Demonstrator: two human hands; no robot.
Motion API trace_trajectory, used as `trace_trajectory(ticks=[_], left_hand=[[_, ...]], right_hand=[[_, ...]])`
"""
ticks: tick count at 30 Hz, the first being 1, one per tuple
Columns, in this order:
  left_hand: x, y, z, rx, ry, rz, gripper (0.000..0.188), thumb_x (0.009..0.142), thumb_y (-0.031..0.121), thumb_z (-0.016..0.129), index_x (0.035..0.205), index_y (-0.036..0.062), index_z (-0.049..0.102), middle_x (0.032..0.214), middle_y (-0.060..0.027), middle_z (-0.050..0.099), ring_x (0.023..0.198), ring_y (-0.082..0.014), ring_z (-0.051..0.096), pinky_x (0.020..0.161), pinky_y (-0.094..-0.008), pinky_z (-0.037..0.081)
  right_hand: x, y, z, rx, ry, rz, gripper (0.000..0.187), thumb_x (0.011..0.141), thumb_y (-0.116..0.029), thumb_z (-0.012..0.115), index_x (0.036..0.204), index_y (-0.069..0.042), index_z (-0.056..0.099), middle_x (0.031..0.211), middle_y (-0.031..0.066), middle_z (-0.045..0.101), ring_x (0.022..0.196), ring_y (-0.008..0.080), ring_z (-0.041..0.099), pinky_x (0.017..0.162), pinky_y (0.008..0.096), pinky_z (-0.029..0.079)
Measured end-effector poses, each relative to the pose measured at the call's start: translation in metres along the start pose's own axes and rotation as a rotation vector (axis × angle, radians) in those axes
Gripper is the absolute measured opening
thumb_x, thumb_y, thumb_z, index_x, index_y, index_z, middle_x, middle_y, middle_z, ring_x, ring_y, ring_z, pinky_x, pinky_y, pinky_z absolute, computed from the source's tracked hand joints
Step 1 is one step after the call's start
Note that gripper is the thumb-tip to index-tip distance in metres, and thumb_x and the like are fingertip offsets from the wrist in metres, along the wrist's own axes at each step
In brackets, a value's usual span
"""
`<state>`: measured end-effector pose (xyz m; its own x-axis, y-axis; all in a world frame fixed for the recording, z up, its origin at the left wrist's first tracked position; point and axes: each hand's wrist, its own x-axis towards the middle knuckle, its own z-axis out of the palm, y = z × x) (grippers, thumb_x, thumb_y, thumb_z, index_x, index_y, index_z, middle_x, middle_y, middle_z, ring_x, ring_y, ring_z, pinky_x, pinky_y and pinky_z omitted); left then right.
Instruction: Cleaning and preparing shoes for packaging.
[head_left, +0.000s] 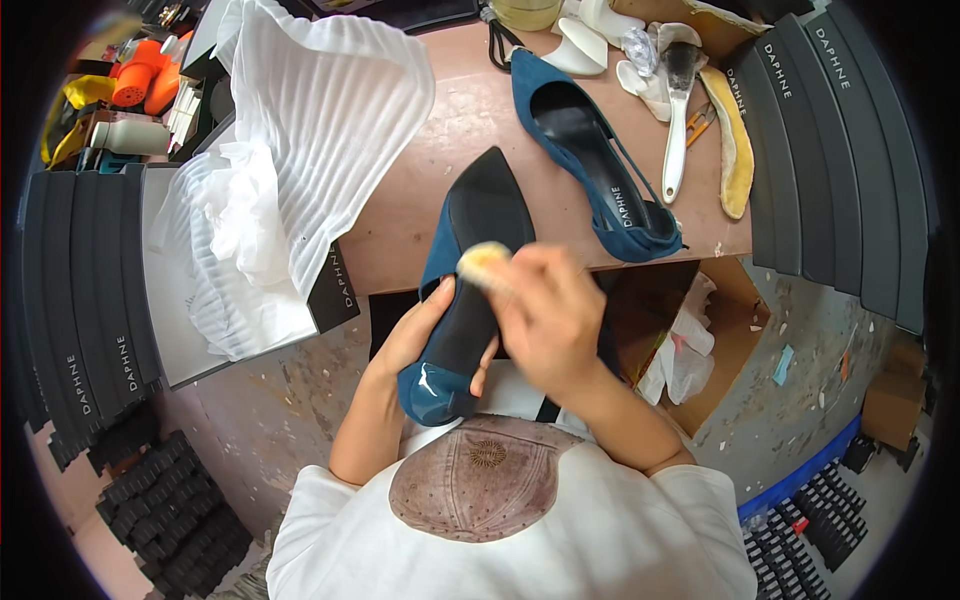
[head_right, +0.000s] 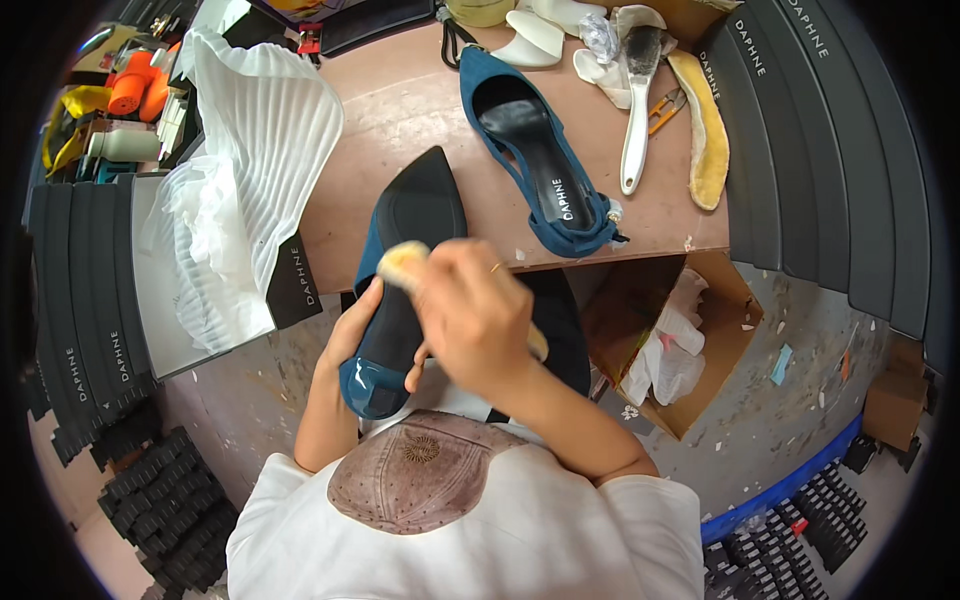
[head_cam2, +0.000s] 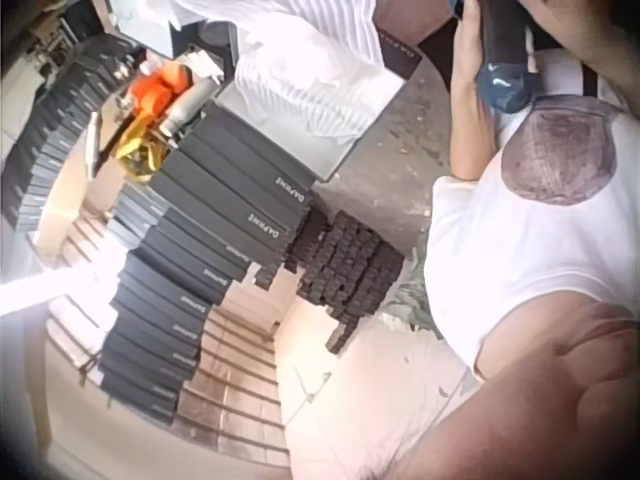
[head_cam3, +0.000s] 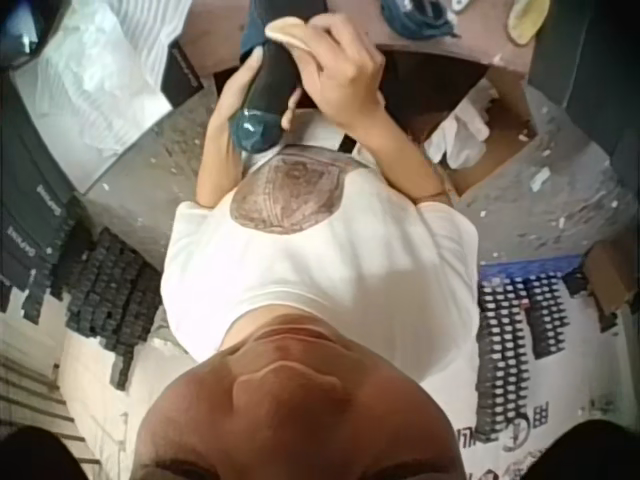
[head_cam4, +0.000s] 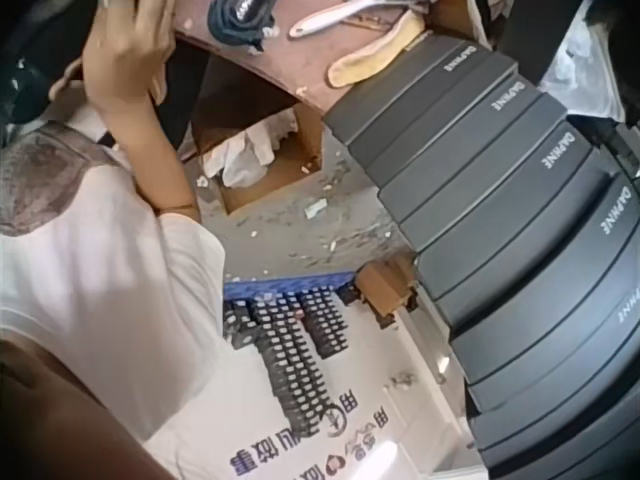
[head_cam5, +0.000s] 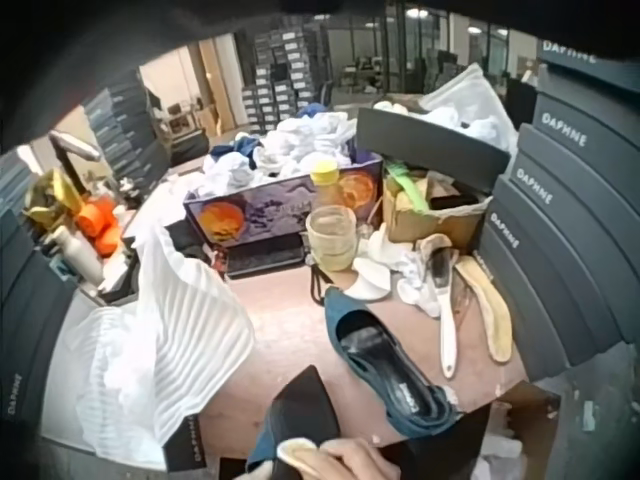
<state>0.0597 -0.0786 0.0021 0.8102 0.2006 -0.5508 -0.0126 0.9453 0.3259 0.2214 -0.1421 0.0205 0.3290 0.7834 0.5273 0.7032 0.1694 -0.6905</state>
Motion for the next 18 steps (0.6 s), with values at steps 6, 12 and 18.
trace_trajectory(ticks=[6, 12, 18], left_hand=[[-0.014, -0.009, 0.004, -0.020, -0.008, 0.030, 0.057, 0.093, 0.050, 0.040, 0.103, -0.0051, 0.051, 0.077, -0.0200, 0.060, 0.055, -0.0308, 0.063, 0.050, -0.0381, 0.054], [-0.024, -0.008, -0.002, 0.103, 0.005, -0.020, 0.061, 0.091, 0.052, 0.044, 0.103, -0.0083, 0.050, 0.078, -0.0198, 0.060, 0.056, -0.0299, 0.063, 0.051, -0.0375, 0.054], [-0.026, -0.005, 0.000, 0.215, -0.085, 0.061, 0.062, 0.091, 0.051, 0.044, 0.107, -0.0081, 0.049, 0.080, -0.0191, 0.060, 0.059, -0.0285, 0.064, 0.052, -0.0359, 0.054]], right_hand=[[0.014, -0.001, -0.002, 0.130, -0.026, -0.041, 0.025, 0.062, -0.001, 0.069, 0.086, -0.008, 0.064, 0.078, 0.0036, 0.054, 0.066, 0.0217, 0.054, 0.053, 0.0310, 0.046], [0.020, 0.001, -0.004, 0.108, -0.089, 0.035, 0.021, 0.070, -0.004, 0.068, 0.089, -0.010, 0.064, 0.081, 0.0060, 0.056, 0.069, 0.0256, 0.056, 0.059, 0.0342, 0.047], [0.017, -0.006, -0.015, 0.278, -0.009, -0.010, 0.021, 0.073, 0.000, 0.067, 0.093, -0.006, 0.063, 0.085, 0.0089, 0.057, 0.071, 0.0276, 0.060, 0.059, 0.0332, 0.049]])
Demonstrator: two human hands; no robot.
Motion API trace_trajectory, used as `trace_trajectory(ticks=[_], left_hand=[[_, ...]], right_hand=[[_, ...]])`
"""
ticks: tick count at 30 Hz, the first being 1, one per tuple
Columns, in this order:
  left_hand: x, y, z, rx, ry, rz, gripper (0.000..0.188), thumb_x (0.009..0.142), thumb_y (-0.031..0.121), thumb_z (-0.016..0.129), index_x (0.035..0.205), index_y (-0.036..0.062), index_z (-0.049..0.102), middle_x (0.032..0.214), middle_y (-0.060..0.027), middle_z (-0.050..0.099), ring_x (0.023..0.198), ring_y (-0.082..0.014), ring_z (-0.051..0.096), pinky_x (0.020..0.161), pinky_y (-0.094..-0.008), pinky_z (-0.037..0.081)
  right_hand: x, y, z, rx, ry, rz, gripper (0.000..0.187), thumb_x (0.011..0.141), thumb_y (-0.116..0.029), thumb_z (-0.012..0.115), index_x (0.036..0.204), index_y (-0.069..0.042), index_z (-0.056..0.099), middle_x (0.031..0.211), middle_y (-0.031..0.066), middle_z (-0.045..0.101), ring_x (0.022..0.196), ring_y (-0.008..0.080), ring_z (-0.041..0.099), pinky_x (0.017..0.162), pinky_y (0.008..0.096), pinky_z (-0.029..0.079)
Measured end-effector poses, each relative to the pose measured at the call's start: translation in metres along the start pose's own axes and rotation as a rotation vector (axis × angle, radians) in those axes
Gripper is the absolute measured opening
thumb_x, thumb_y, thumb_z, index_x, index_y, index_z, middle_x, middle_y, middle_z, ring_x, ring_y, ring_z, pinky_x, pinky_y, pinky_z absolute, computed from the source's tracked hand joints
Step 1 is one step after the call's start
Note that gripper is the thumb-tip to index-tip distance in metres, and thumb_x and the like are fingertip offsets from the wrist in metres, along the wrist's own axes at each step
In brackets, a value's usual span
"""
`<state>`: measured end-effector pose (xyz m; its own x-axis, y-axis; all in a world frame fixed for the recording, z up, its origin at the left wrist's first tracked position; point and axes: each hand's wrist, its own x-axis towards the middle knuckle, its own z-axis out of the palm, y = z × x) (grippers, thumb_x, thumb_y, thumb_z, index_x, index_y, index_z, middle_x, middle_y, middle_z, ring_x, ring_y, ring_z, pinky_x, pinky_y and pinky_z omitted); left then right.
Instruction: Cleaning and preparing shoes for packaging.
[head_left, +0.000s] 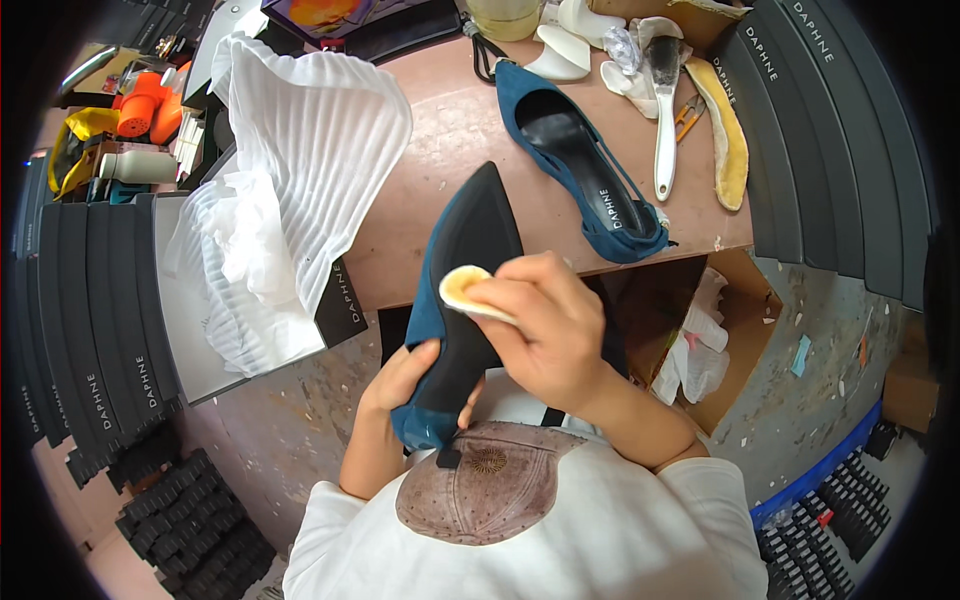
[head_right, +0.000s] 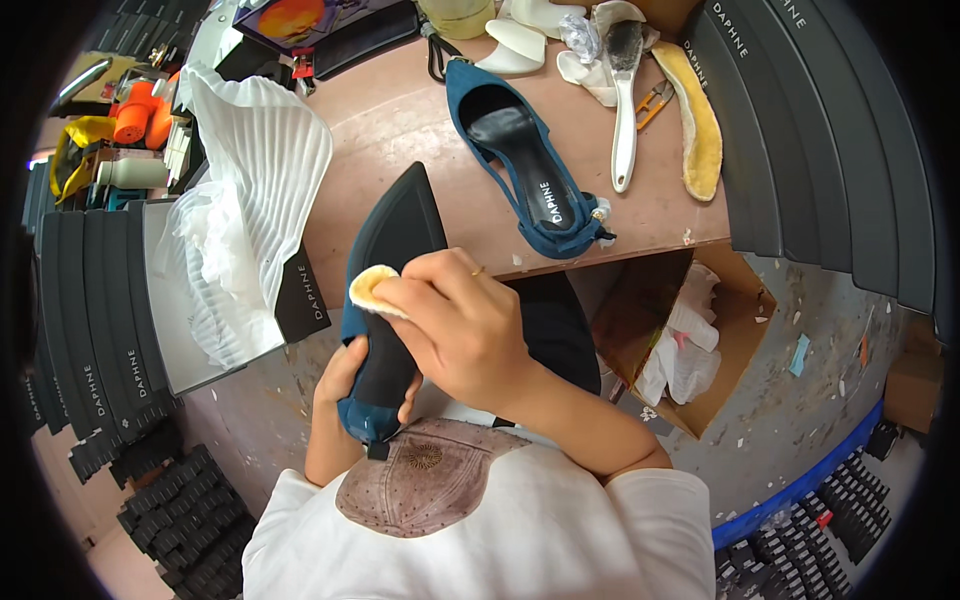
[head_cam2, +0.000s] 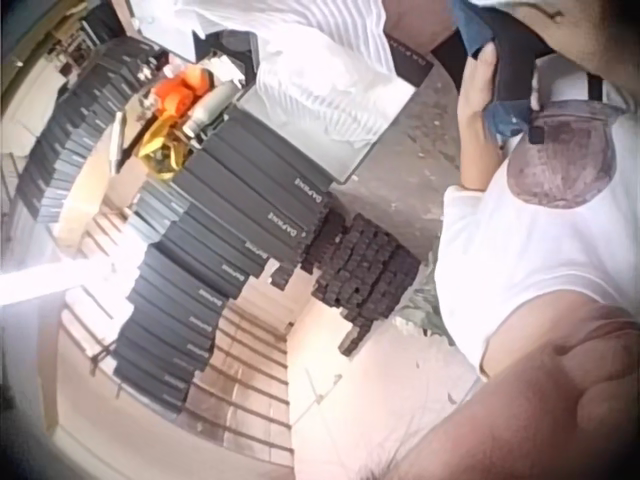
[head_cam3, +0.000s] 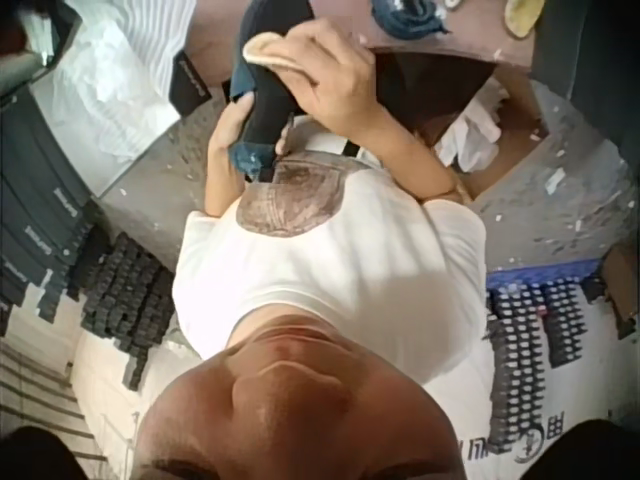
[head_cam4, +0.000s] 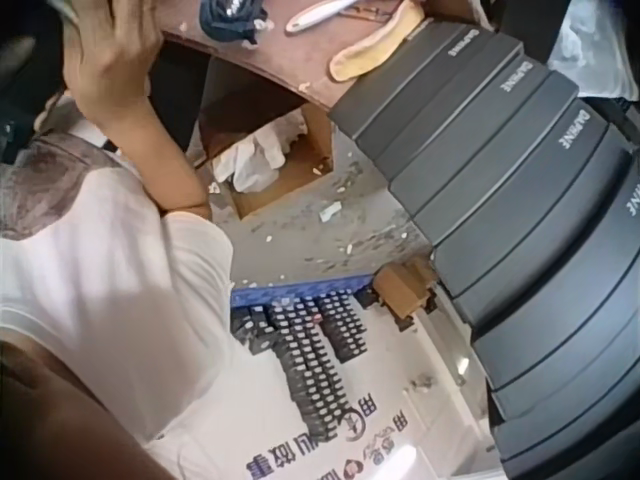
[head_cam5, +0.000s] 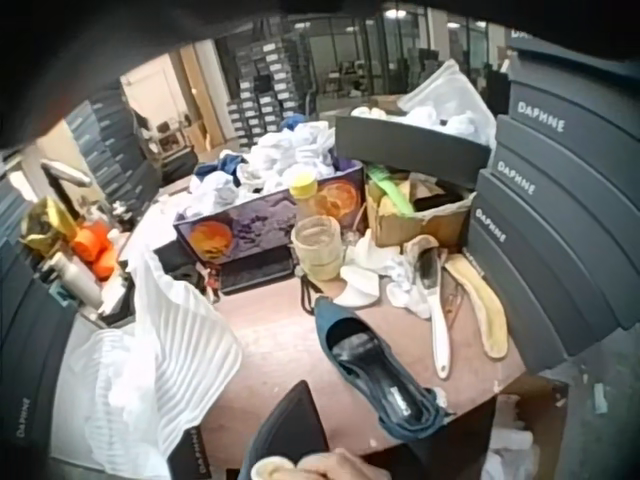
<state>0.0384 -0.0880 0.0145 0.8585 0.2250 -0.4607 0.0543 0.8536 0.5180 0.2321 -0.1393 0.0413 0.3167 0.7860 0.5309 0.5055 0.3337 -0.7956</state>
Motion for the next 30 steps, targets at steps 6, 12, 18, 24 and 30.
trace_trajectory(ticks=[6, 12, 18, 24, 30], left_hand=[[-0.005, 0.001, -0.011, 0.101, 0.083, 0.047, 0.055, 0.092, 0.047, 0.045, 0.108, -0.0062, 0.048, 0.082, -0.0172, 0.060, 0.059, -0.0263, 0.064, 0.052, -0.0346, 0.054], [0.037, 0.058, 0.024, 1.486, 0.596, 0.357, 0.057, 0.082, 0.027, 0.061, 0.128, -0.0011, 0.043, 0.082, -0.0193, 0.063, 0.068, -0.0310, 0.064, 0.061, -0.0381, 0.050], [0.079, 0.113, 0.035, 2.142, 0.856, -0.203, 0.068, 0.071, 0.020, 0.068, 0.132, 0.0035, 0.043, 0.096, -0.0245, 0.062, 0.087, -0.0377, 0.061, 0.076, -0.0437, 0.048], [0.111, 0.088, 0.097, 1.535, 0.472, 0.614, 0.047, 0.086, 0.030, 0.060, 0.119, -0.0032, 0.055, 0.097, -0.0214, 0.063, 0.075, -0.0209, 0.062, 0.068, -0.0330, 0.049], [0.119, 0.076, 0.082, 1.452, 0.329, 0.284, 0.073, 0.072, 0.038, 0.074, 0.123, -0.0063, 0.048, 0.093, -0.0235, 0.061, 0.080, -0.0340, 0.063, 0.075, -0.0403, 0.048]], right_hand=[[-0.009, 0.002, -0.017, -0.214, -0.002, 0.189, 0.027, 0.071, 0.000, 0.066, 0.097, -0.005, 0.061, 0.087, 0.0101, 0.056, 0.070, 0.0276, 0.060, 0.060, 0.0337, 0.050], [-0.030, -0.017, -0.072, -0.224, 0.128, -0.043, 0.023, 0.070, -0.002, 0.070, 0.092, -0.003, 0.061, 0.083, 0.0100, 0.057, 0.068, 0.0219, 0.055, 0.055, 0.0297, 0.045], [-0.039, 0.010, -0.101, -0.230, 0.403, 0.267, 0.018, 0.076, -0.004, 0.067, 0.091, 0.001, 0.058, 0.087, 0.0124, 0.058, 0.077, 0.0194, 0.054, 0.068, 0.0295, 0.045], [-0.040, 0.050, -0.096, 0.639, 0.176, 0.293, 0.018, 0.075, -0.011, 0.067, 0.088, -0.001, 0.060, 0.090, 0.0124, 0.058, 0.087, 0.0174, 0.055, 0.099, 0.0372, 0.034], [-0.036, 0.028, -0.056, 0.244, -0.534, 0.018, 0.017, 0.070, -0.008, 0.070, 0.087, -0.008, 0.065, 0.076, 0.0053, 0.054, 0.079, 0.0231, 0.056, 0.108, 0.0492, 0.026]])
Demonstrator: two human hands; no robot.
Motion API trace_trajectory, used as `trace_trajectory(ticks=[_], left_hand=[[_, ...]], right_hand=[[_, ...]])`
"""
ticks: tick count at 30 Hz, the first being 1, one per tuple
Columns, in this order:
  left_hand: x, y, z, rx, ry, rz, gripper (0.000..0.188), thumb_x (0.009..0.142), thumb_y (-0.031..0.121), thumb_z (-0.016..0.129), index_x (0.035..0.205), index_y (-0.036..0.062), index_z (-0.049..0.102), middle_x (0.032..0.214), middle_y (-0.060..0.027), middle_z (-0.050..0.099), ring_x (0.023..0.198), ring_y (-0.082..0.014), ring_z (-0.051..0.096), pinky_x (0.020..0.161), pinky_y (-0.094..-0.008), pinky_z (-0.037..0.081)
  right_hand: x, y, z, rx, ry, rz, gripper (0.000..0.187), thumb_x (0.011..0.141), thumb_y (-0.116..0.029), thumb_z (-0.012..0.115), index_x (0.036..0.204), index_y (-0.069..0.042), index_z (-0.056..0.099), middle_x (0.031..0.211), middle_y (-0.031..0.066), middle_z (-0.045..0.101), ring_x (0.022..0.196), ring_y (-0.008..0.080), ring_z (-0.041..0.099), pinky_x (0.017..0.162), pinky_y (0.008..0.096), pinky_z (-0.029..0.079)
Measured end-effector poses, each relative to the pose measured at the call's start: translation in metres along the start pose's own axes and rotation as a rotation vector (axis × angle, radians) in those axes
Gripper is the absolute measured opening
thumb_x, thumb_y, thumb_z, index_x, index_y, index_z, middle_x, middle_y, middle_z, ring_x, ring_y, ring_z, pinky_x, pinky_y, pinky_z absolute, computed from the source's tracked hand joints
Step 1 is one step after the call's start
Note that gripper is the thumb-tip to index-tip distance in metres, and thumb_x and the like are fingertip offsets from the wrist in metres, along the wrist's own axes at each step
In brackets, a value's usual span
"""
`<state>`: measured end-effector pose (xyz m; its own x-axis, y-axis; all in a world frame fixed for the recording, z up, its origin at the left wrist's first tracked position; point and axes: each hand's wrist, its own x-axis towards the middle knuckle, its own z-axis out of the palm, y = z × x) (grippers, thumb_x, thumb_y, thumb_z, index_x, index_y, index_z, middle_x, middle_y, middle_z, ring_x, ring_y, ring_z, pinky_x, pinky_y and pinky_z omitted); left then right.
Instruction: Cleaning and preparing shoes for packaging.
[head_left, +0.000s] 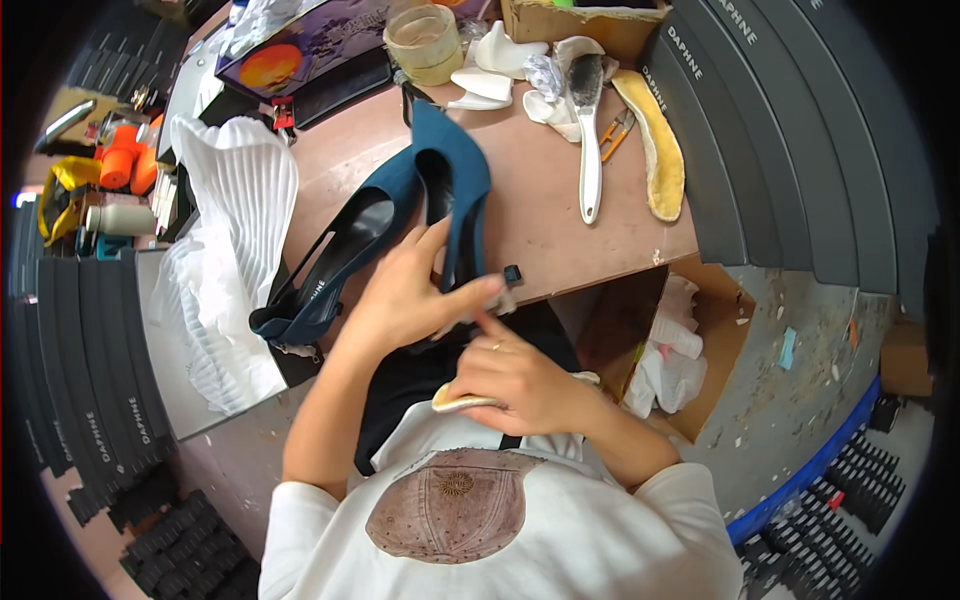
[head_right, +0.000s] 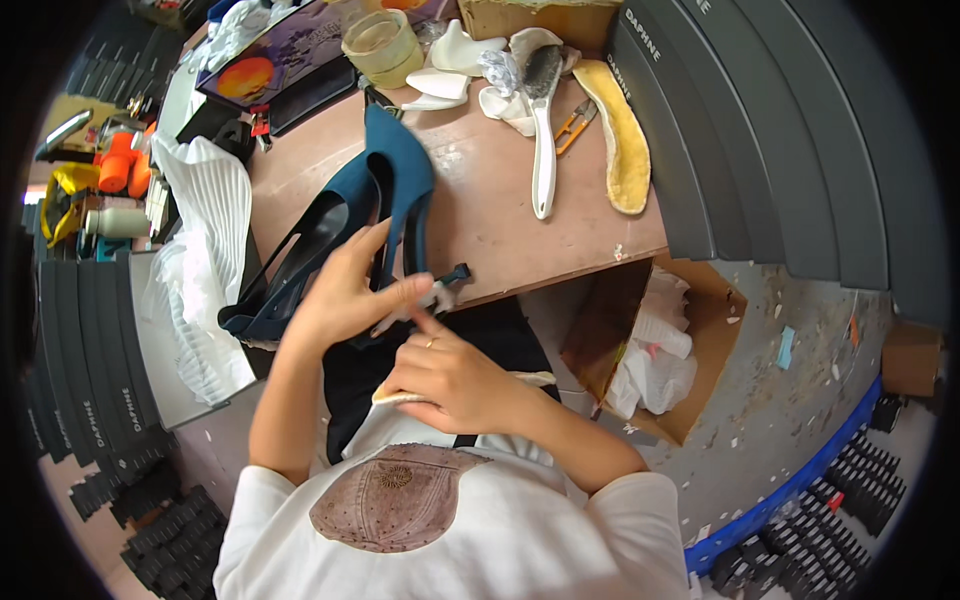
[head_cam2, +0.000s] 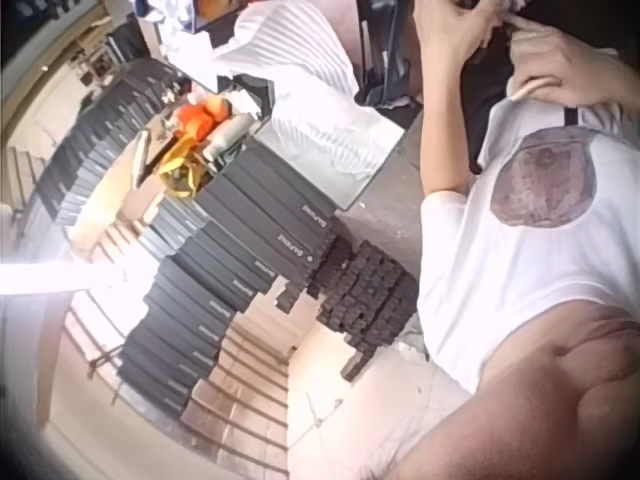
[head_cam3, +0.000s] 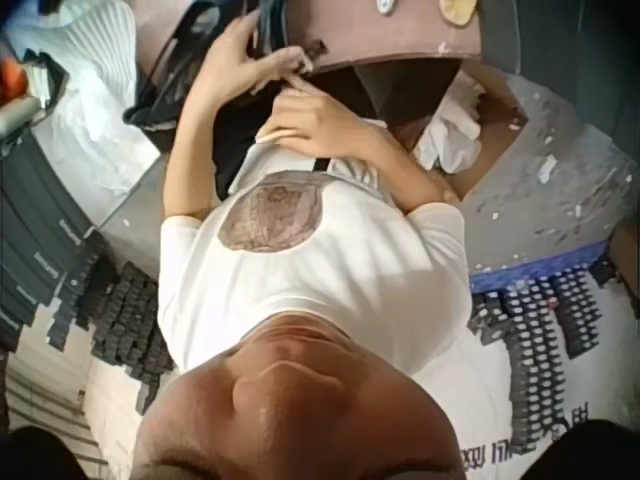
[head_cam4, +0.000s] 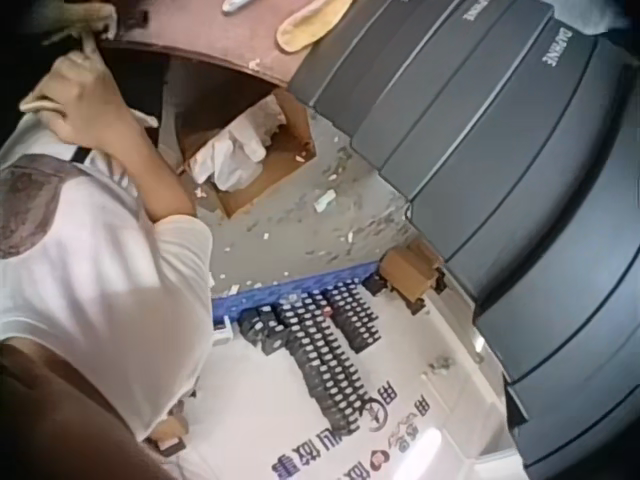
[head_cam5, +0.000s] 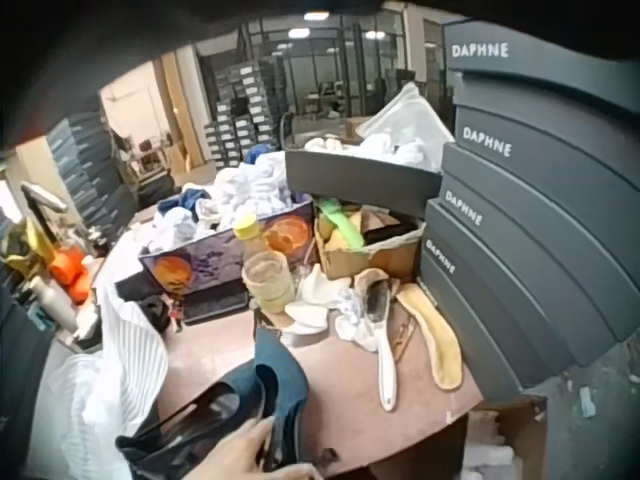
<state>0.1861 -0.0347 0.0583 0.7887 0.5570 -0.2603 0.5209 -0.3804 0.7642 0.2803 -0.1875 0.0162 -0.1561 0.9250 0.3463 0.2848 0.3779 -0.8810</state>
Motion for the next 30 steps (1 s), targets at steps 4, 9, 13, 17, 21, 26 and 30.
trace_trajectory(ticks=[4, 9, 13, 17, 21, 26, 30], left_hand=[[-0.018, -0.066, 0.029, -0.132, 0.131, 0.081, 0.081, 0.069, 0.026, 0.077, 0.135, 0.0009, 0.037, 0.111, -0.0179, 0.055, 0.102, -0.0241, 0.058, 0.082, -0.0374, 0.047], [-0.057, -0.088, 0.035, -1.310, -0.190, -0.094, 0.090, 0.067, 0.021, 0.070, 0.141, -0.0005, 0.024, 0.115, -0.0240, 0.054, 0.106, -0.0342, 0.057, 0.091, -0.0421, 0.046], [-0.098, -0.116, 0.063, -1.705, -0.369, -0.013, 0.080, 0.076, 0.039, 0.066, 0.132, -0.0024, 0.028, 0.101, -0.0256, 0.057, 0.100, -0.0417, 0.057, 0.087, -0.0458, 0.047], [-0.128, -0.132, 0.081, -2.008, -0.435, -0.115, 0.073, 0.083, 0.054, 0.058, 0.125, -0.0017, 0.039, 0.101, -0.0235, 0.056, 0.092, -0.0369, 0.060, 0.077, -0.0412, 0.051], [-0.145, -0.126, 0.069, -1.875, -0.030, -0.440, 0.071, 0.083, 0.045, 0.061, 0.131, -0.0029, 0.038, 0.117, -0.0224, 0.054, 0.103, -0.0315, 0.059, 0.091, -0.0420, 0.049], [-0.153, -0.145, 0.073, -1.200, -0.012, -0.503, 0.068, 0.081, 0.044, 0.062, 0.128, -0.0005, 0.041, 0.115, -0.0217, 0.056, 0.104, -0.0310, 0.059, 0.092, -0.0421, 0.049], [-0.129, -0.135, 0.072, -1.967, -0.394, -0.114, 0.064, 0.083, 0.046, 0.061, 0.120, -0.0017, 0.040, 0.093, -0.0238, 0.055, 0.080, -0.0326, 0.062, 0.066, -0.0414, 0.052]], right_hand=[[0.007, 0.000, 0.005, 0.348, -0.166, 0.160, 0.021, 0.070, -0.009, 0.070, 0.091, -0.007, 0.066, 0.080, 0.0066, 0.056, 0.081, 0.0254, 0.057, 0.087, 0.0390, 0.044], [-0.010, -0.040, -0.062, 0.385, 0.141, 0.132, 0.023, 0.069, -0.006, 0.072, 0.091, -0.004, 0.066, 0.080, 0.0070, 0.058, 0.072, 0.0209, 0.058, 0.065, 0.0288, 0.047], [-0.016, -0.016, -0.058, 0.045, 0.554, 0.476, 0.016, 0.074, -0.001, 0.068, 0.089, 0.000, 0.064, 0.084, 0.0066, 0.060, 0.073, 0.0135, 0.057, 0.065, 0.0241, 0.044], [0.000, 0.000, 0.001, -0.113, 0.461, 0.326, 0.014, 0.075, -0.002, 0.068, 0.089, 0.000, 0.064, 0.082, 0.0087, 0.058, 0.073, 0.0197, 0.058, 0.064, 0.0276, 0.048], [0.015, -0.006, 0.050, -0.338, 0.152, -0.128, 0.019, 0.067, -0.009, 0.064, 0.086, -0.005, 0.064, 0.084, 0.0061, 0.057, 0.072, 0.0213, 0.055, 0.057, 0.0298, 0.049], [0.039, 0.002, 0.053, -0.548, 0.104, -0.165, 0.022, 0.066, -0.016, 0.063, 0.085, -0.006, 0.063, 0.085, 0.0052, 0.057, 0.072, 0.0179, 0.053, 0.053, 0.0271, 0.044], [0.069, 0.021, 0.036, -0.571, 0.352, -0.003, 0.011, 0.067, -0.009, 0.061, 0.078, -0.010, 0.061, 0.077, 0.0027, 0.051, 0.069, 0.0195, 0.051, 0.051, 0.0314, 0.044]])
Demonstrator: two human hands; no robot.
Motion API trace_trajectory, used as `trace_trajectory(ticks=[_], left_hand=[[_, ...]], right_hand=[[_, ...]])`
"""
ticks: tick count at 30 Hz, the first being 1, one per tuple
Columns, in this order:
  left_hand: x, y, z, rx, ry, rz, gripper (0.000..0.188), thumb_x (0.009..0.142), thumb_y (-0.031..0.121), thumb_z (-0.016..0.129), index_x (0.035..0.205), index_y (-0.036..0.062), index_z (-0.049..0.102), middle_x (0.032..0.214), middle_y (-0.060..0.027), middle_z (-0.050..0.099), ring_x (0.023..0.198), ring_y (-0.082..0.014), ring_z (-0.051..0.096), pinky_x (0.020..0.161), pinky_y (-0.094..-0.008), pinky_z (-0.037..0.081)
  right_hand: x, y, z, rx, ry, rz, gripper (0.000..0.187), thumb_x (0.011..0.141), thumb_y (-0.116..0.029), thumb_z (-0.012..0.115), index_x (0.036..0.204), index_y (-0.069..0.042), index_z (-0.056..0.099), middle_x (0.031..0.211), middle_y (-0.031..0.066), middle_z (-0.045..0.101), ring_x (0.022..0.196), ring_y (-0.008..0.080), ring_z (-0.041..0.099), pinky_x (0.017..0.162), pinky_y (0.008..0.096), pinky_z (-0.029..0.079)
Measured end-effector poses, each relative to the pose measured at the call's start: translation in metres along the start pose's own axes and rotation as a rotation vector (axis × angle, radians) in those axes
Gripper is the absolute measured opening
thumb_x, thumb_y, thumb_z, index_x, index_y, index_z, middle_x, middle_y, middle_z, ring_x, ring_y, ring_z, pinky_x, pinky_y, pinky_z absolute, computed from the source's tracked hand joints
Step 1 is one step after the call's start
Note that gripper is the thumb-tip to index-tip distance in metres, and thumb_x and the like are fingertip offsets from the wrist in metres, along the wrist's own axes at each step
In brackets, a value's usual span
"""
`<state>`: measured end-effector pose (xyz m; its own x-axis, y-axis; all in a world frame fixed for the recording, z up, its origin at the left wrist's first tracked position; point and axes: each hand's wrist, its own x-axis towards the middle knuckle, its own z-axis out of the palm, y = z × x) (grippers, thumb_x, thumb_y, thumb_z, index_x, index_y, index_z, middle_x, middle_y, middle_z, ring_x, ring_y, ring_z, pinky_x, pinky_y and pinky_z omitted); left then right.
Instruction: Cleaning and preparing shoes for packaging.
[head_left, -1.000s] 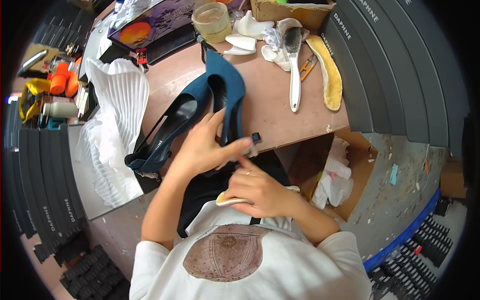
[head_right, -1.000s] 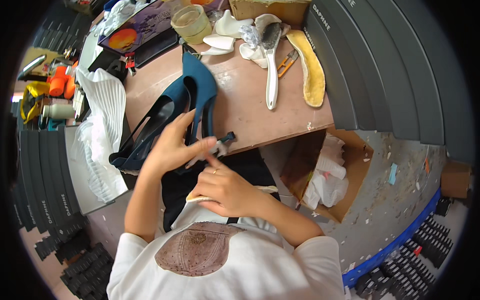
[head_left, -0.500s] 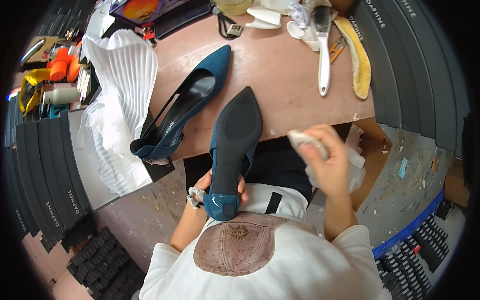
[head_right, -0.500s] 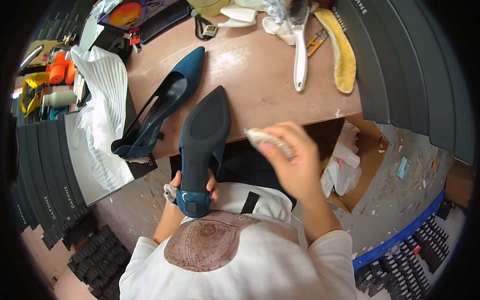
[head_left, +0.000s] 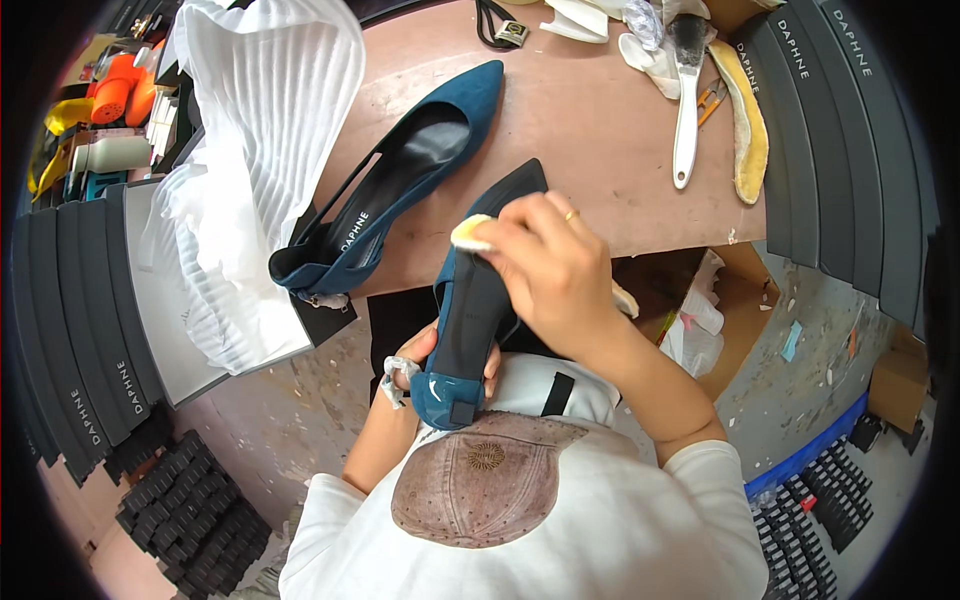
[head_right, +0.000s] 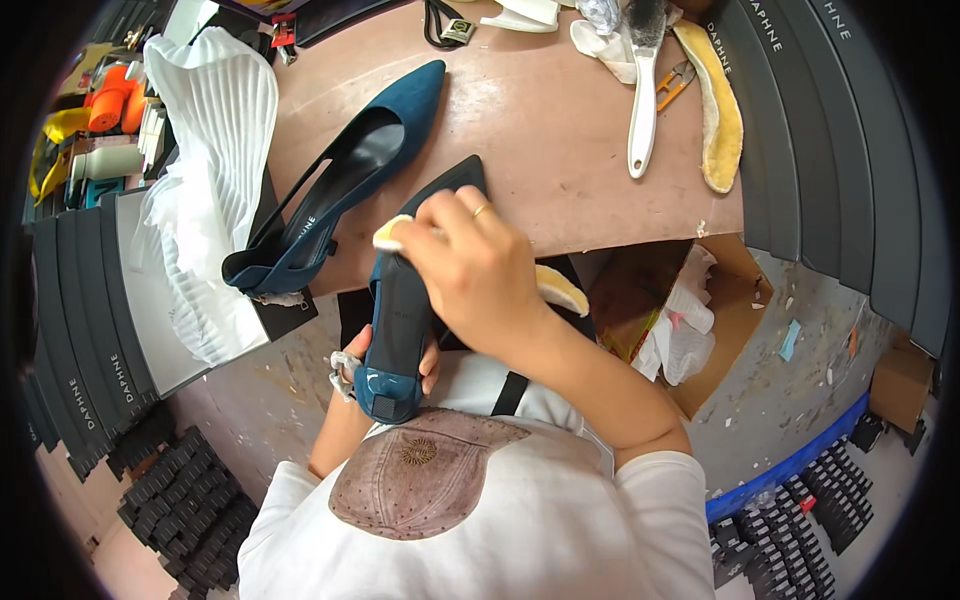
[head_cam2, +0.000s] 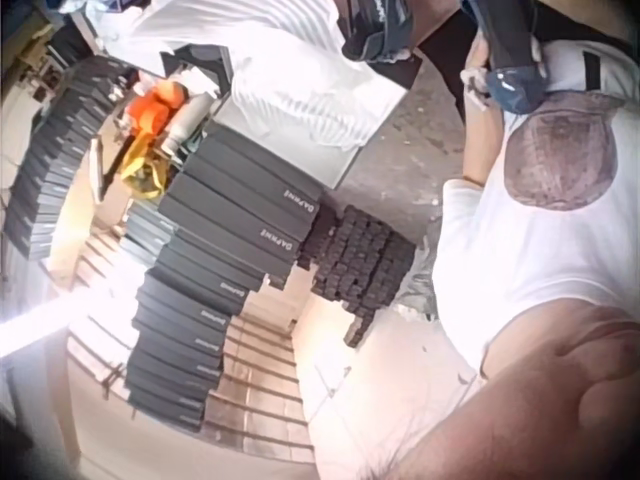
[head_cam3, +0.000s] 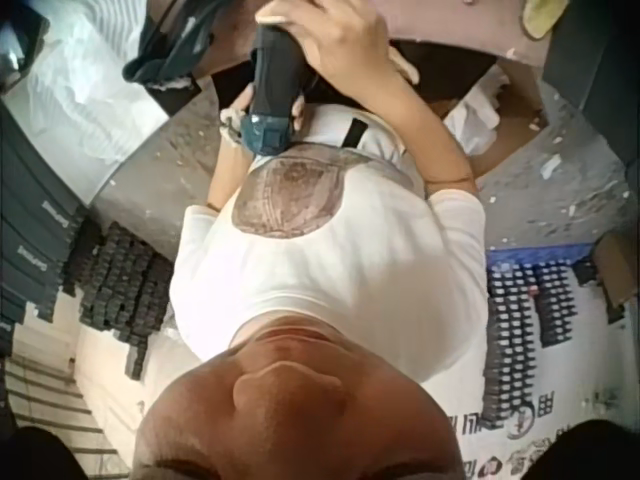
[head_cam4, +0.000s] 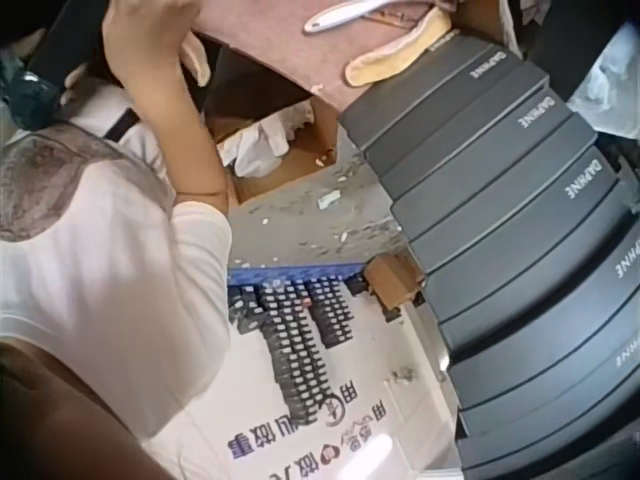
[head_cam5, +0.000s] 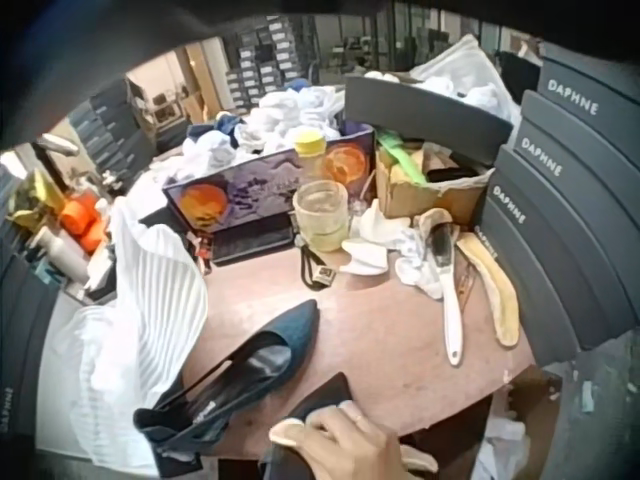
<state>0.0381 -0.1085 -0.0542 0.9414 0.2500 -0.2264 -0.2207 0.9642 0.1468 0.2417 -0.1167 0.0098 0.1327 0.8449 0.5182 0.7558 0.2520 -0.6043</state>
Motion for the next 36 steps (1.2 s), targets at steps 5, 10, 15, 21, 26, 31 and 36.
trace_trajectory(ticks=[5, 10, 15, 21, 26, 31, 36], left_hand=[[-0.007, -0.004, -0.003, 0.008, 0.061, -0.020, 0.067, 0.082, 0.050, 0.059, 0.118, -0.0038, 0.044, 0.089, -0.0234, 0.055, 0.078, -0.0341, 0.061, 0.065, -0.0395, 0.054], [0.000, 0.003, -0.013, 0.070, -0.017, -0.023, 0.067, 0.083, 0.049, 0.059, 0.116, -0.0068, 0.043, 0.090, -0.0257, 0.055, 0.081, -0.0350, 0.063, 0.067, -0.0394, 0.057], [0.001, 0.004, -0.011, 0.018, 0.005, -0.068, 0.064, 0.079, 0.043, 0.063, 0.118, -0.0044, 0.042, 0.090, -0.0238, 0.058, 0.076, -0.0331, 0.064, 0.065, -0.0408, 0.055], [-0.003, 0.000, -0.027, -0.087, -0.089, -0.064, 0.063, 0.077, 0.042, 0.064, 0.110, -0.0087, 0.045, 0.088, -0.0264, 0.056, 0.076, -0.0370, 0.065, 0.063, -0.0429, 0.056], [-0.005, -0.003, -0.029, -0.069, -0.088, -0.013, 0.066, 0.078, 0.051, 0.054, 0.112, -0.0054, 0.050, 0.078, -0.0212, 0.054, 0.068, -0.0338, 0.059, 0.060, -0.0389, 0.055], [-0.001, -0.002, -0.027, -0.159, -0.135, 0.034, 0.061, 0.081, 0.047, 0.053, 0.112, -0.0055, 0.051, 0.080, -0.0234, 0.053, 0.072, -0.0357, 0.059, 0.062, -0.0427, 0.056], [0.001, -0.002, -0.028, -0.230, -0.168, 0.028, 0.061, 0.082, 0.048, 0.052, 0.105, -0.0074, 0.053, 0.080, -0.0232, 0.054, 0.070, -0.0345, 0.060, 0.062, -0.0418, 0.057]], right_hand=[[0.009, 0.012, -0.004, 0.142, -0.152, 0.011, 0.020, 0.066, -0.002, 0.070, 0.084, -0.007, 0.065, 0.081, 0.0096, 0.056, 0.076, 0.0296, 0.056, 0.064, 0.0378, 0.046], [0.016, 0.068, -0.004, -0.003, -0.143, 0.435, 0.011, 0.075, -0.011, 0.066, 0.086, -0.011, 0.066, 0.084, 0.0087, 0.060, 0.079, 0.0294, 0.059, 0.064, 0.0391, 0.048], [-0.028, -0.007, -0.013, 0.173, -0.145, 0.073, 0.016, 0.068, -0.007, 0.068, 0.084, -0.008, 0.065, 0.082, 0.0074, 0.057, 0.072, 0.0244, 0.057, 0.059, 0.0344, 0.049], [-0.024, 0.046, -0.015, 0.113, 0.022, 0.550, 0.013, 0.074, -0.007, 0.067, 0.087, -0.009, 0.069, 0.081, 0.0068, 0.060, 0.073, 0.0241, 0.060, 0.062, 0.0341, 0.048], [-0.027, 0.015, -0.012, 0.225, -0.074, 0.280, 0.019, 0.072, -0.005, 0.069, 0.090, -0.011, 0.067, 0.081, 0.0083, 0.057, 0.074, 0.0257, 0.059, 0.062, 0.0338, 0.047], [-0.005, 0.066, -0.011, 0.148, -0.040, 0.473, 0.011, 0.079, -0.011, 0.064, 0.090, -0.008, 0.066, 0.085, 0.0101, 0.061, 0.076, 0.0296, 0.060, 0.065, 0.0370, 0.047], [0.002, 0.074, 0.001, 0.075, -0.052, 0.473, 0.009, 0.079, -0.015, 0.065, 0.087, -0.010, 0.067, 0.086, 0.0094, 0.060, 0.077, 0.0305, 0.060, 0.068, 0.0385, 0.048]])
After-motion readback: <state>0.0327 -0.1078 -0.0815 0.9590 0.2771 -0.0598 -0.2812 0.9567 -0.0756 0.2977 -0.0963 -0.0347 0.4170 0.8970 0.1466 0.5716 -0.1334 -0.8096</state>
